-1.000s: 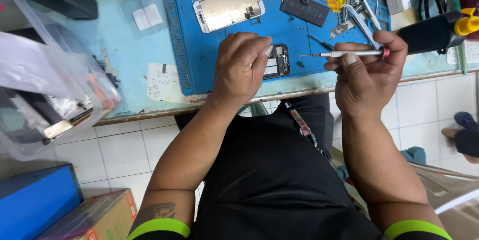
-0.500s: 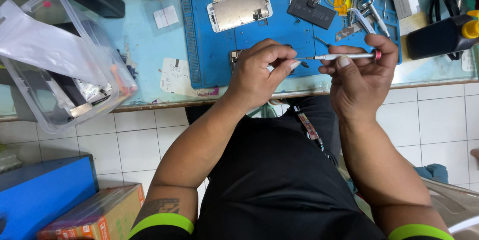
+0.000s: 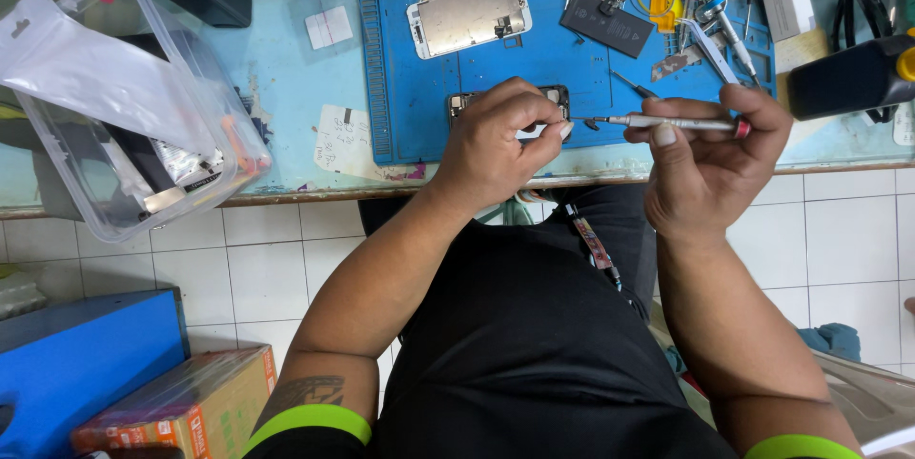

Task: The person is repairing a mobile phone by removing internal components and using a screwdriver to unscrew small screws. They handle a phone frame, internal connectors, and tools on a blue repair mat.

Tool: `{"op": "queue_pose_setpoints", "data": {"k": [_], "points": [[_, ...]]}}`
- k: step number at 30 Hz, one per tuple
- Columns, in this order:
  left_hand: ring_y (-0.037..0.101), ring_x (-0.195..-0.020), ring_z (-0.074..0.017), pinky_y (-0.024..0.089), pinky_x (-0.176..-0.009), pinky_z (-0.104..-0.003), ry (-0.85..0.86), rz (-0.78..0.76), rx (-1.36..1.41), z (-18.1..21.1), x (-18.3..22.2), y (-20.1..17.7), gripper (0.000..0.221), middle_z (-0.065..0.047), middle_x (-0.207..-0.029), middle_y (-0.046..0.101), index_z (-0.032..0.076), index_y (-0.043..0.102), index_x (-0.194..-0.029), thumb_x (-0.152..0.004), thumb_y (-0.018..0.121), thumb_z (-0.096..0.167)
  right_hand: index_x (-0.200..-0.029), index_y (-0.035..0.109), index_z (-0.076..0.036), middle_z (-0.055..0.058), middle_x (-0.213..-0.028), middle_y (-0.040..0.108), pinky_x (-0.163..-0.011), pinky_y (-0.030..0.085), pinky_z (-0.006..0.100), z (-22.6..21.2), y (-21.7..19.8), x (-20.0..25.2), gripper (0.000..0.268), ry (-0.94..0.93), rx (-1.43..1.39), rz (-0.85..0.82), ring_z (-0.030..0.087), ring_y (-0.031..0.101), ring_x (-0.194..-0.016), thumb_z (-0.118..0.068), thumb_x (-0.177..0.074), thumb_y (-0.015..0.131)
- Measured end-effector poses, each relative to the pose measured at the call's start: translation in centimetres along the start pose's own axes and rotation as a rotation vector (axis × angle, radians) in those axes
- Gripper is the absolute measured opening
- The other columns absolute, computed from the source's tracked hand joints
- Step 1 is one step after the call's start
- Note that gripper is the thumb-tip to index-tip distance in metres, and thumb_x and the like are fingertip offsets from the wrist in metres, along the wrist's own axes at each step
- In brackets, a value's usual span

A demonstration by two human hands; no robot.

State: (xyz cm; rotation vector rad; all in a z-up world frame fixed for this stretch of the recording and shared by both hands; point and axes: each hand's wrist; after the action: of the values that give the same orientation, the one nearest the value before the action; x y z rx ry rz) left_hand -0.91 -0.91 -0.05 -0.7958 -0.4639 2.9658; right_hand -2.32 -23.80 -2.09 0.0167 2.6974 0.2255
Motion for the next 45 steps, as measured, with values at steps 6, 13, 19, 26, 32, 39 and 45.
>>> {"op": "queue_pose_setpoints", "data": {"k": [6,13,19,26,32,39,45], "points": [[0.067,-0.080,-0.0175,0.050,-0.075,-0.035,0.224,0.012,-0.189,-0.2,-0.1,-0.4,0.018,-0.002,-0.088,0.067,0.008,0.067,-0.089,-0.087,0.084,0.006,-0.138,0.037,-0.010,0.025,-0.111,0.071,-0.084,0.062,0.035,-1.0,0.4,0.0,0.041,-0.064,0.124,-0.070,0.028,0.074,-0.093,0.002,-0.114,0.068],[0.066,-0.080,-0.0175,0.048,-0.079,-0.035,0.271,0.018,-0.228,0.3,0.0,-0.6,0.020,0.000,-0.087,0.066,0.009,0.068,-0.090,-0.083,0.087,0.007,-0.138,0.035,-0.009,0.025,-0.107,0.070,-0.087,0.063,0.032,-2.1,0.9,0.1,0.043,-0.198,0.292,-0.141,0.029,0.075,-0.096,0.002,-0.111,0.067],[0.065,-0.079,-0.0149,0.048,-0.078,-0.034,0.272,0.002,-0.193,-0.3,0.0,-0.2,0.020,0.001,-0.085,0.066,0.009,0.068,-0.088,-0.084,0.088,0.006,-0.140,0.034,-0.008,0.026,-0.106,0.069,-0.085,0.063,0.030,-2.4,1.2,-0.1,0.045,-0.220,0.325,-0.153,0.029,0.075,-0.095,0.003,-0.109,0.066],[0.065,-0.080,-0.0150,0.046,-0.080,-0.034,0.274,0.006,-0.265,-0.1,0.2,-0.3,0.019,0.001,-0.085,0.068,0.010,0.070,-0.087,-0.082,0.088,0.007,-0.141,0.033,-0.007,0.027,-0.112,0.067,-0.093,0.065,0.036,-1.9,0.8,0.0,0.048,-0.300,0.368,-0.242,0.030,0.074,-0.104,0.010,-0.108,0.062],[0.067,-0.085,-0.0172,0.045,-0.080,-0.035,0.334,0.020,-0.358,-0.2,0.3,-0.5,0.018,0.000,-0.086,0.068,0.008,0.072,-0.092,-0.083,0.088,0.007,-0.137,0.035,-0.005,0.030,-0.118,0.067,-0.094,0.063,0.039,-1.5,0.5,-0.4,0.047,-0.373,0.418,-0.336,0.032,0.073,-0.106,0.013,-0.104,0.063],[0.067,-0.086,-0.0169,0.045,-0.081,-0.035,0.339,0.031,-0.363,-0.4,0.3,-0.4,0.019,0.000,-0.088,0.068,0.008,0.071,-0.093,-0.085,0.088,0.010,-0.137,0.039,-0.002,0.028,-0.115,0.070,-0.089,0.063,0.038,-1.5,0.7,-0.8,0.045,-0.386,0.469,-0.350,0.033,0.075,-0.103,0.012,-0.103,0.066],[0.066,-0.079,-0.0146,0.044,-0.077,-0.034,0.267,0.016,-0.310,-1.2,0.2,-0.2,0.019,0.000,-0.087,0.069,0.009,0.069,-0.088,-0.086,0.088,0.009,-0.139,0.036,-0.004,0.024,-0.114,0.065,-0.089,0.066,0.035,-1.3,0.8,-0.5,0.044,-0.373,0.420,-0.263,0.028,0.075,-0.105,0.010,-0.108,0.064]]}}
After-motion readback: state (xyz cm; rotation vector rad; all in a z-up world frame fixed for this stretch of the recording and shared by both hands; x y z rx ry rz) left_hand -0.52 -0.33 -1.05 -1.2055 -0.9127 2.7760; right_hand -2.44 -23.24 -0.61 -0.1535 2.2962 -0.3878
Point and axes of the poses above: each hand's wrist, its own x-axis away from the middle knuckle, its own y-axis out of the palm, z = x × y
